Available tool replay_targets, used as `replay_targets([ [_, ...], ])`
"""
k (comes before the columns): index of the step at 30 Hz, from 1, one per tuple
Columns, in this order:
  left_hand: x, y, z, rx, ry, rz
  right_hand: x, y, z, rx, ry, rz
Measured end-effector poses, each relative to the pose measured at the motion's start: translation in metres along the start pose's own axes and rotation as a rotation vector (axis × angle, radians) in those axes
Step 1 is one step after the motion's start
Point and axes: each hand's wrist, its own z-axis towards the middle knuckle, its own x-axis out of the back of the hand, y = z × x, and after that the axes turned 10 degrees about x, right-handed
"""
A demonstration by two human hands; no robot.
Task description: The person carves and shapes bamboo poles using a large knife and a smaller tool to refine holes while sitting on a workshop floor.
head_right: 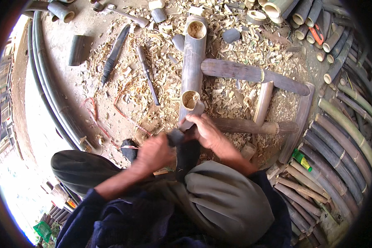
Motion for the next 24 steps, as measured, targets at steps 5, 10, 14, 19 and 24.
replay_targets([
  [5,0.141,0.006,0.008,-0.237,0.008,0.373,-0.034,0.038,0.003,0.004,-0.144,0.598],
  [10,0.108,-0.016,0.02,-0.096,-0.191,0.045,-0.021,0.027,0.004,-0.029,-0.074,0.377],
  [14,0.041,0.009,0.0,0.093,-0.231,-0.263,0.016,0.005,0.008,-0.076,-0.038,-0.014],
  [19,-0.026,0.069,-0.013,0.293,-0.174,-0.618,0.037,-0.021,0.017,-0.088,-0.097,-0.475],
  [24,-0.045,0.028,-0.016,0.156,-0.156,-0.731,0.015,0.013,-0.003,0.093,0.106,-0.75],
])
